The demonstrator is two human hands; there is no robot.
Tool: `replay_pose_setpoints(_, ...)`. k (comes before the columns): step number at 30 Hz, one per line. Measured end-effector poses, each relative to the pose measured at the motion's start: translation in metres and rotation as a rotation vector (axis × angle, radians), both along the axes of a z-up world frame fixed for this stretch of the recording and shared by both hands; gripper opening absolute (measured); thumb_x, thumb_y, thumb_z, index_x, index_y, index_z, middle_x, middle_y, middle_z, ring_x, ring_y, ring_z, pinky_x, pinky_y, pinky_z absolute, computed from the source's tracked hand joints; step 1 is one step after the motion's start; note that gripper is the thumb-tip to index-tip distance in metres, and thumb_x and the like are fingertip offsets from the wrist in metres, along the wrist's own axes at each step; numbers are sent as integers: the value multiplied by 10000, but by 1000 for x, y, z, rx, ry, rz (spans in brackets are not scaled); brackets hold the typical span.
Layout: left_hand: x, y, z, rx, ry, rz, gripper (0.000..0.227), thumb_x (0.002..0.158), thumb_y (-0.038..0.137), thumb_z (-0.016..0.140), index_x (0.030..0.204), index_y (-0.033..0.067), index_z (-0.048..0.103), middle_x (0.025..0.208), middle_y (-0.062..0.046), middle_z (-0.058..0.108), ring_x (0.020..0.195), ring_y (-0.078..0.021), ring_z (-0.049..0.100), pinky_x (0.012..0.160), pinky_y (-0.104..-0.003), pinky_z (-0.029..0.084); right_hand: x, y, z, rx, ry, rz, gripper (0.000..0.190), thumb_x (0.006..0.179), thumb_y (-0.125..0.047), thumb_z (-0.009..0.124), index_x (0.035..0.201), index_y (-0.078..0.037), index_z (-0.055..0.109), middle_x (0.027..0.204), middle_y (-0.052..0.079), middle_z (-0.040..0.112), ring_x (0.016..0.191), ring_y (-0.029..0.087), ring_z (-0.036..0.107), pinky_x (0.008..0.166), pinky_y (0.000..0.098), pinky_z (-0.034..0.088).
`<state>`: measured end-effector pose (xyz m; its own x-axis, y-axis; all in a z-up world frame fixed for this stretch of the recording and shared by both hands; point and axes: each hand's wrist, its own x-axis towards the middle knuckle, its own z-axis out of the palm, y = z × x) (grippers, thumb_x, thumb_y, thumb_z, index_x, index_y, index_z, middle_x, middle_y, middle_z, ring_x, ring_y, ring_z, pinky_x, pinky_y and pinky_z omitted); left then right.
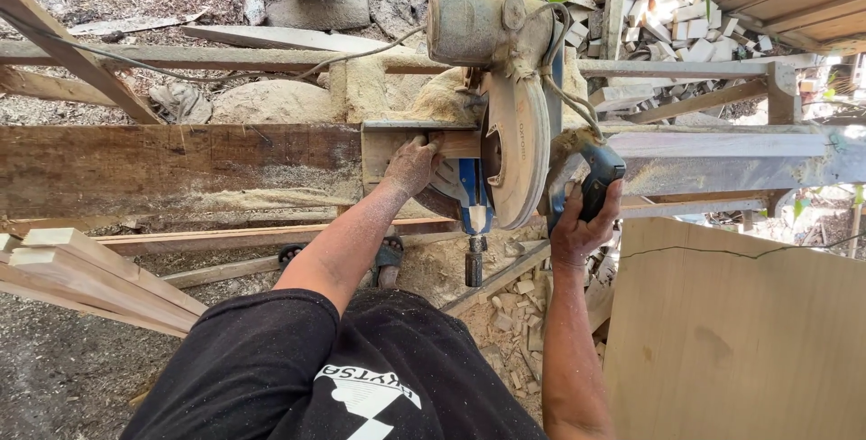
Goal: Cutting wooden slats into smaller pieces using a miter saw.
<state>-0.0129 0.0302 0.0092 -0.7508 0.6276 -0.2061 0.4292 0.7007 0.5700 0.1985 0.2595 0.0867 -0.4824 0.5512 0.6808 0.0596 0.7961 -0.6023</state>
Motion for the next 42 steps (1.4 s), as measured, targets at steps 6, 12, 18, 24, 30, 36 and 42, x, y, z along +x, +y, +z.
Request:
replay_pose_setpoints(6,0,0,-5,-3,-3,-5,431,1054,310,554,1479,239,553,1192,-204,603,1128,-394,632,964,-506,535,3,-1,-8,19,9,-15,564,1076,-46,679,1579,-47,425,1387,242,646,1138,309,711,965,396,613)
replay_pose_setpoints(12,0,0,-7,-18,-6,-11,411,1061,306,549,1463,221,565,1202,-197,602,1141,-384,633,978,-501,535,10,5,-29,-59,9,1,577,1070,-59,680,1578,-45,407,1373,247,629,1069,283,705,907,380,624)
replay_pose_setpoints(18,0,0,-2,-19,-28,-5,425,1056,313,547,1472,227,555,1210,-197,593,1142,-385,628,974,-500,533,7,0,-24,61,13,-3,591,1082,-59,656,1598,-68,366,1364,240,626,1099,302,705,915,398,624)
replay_pose_setpoints(24,0,0,-1,-15,-26,3,437,1052,315,561,1482,240,549,1229,-192,589,1163,-385,619,989,-495,528,12,2,-34,25,8,23,601,1088,-54,635,1608,-92,335,1310,229,644,988,256,716,828,374,634)
replay_pose_setpoints(30,0,-1,-10,-14,-14,0,458,1040,288,576,1495,243,539,1232,-195,586,1160,-386,613,985,-493,528,10,2,-37,71,35,34,600,1099,-38,628,1614,-109,328,1323,232,610,966,271,710,806,372,636)
replay_pose_setpoints(36,1,0,-12,-3,3,-4,448,1042,280,584,1484,214,553,1217,-197,594,1149,-383,625,979,-489,536,13,4,-47,54,34,32,596,1099,-54,639,1596,-86,311,1348,244,594,1001,287,705,820,371,639)
replay_pose_setpoints(42,0,0,-7,-4,10,5,446,1034,273,589,1475,208,560,1190,-194,602,1126,-381,632,968,-490,538,25,3,-78,102,3,-7,615,1089,-67,664,1576,-53,291,1391,282,554,1157,360,663,950,437,601)
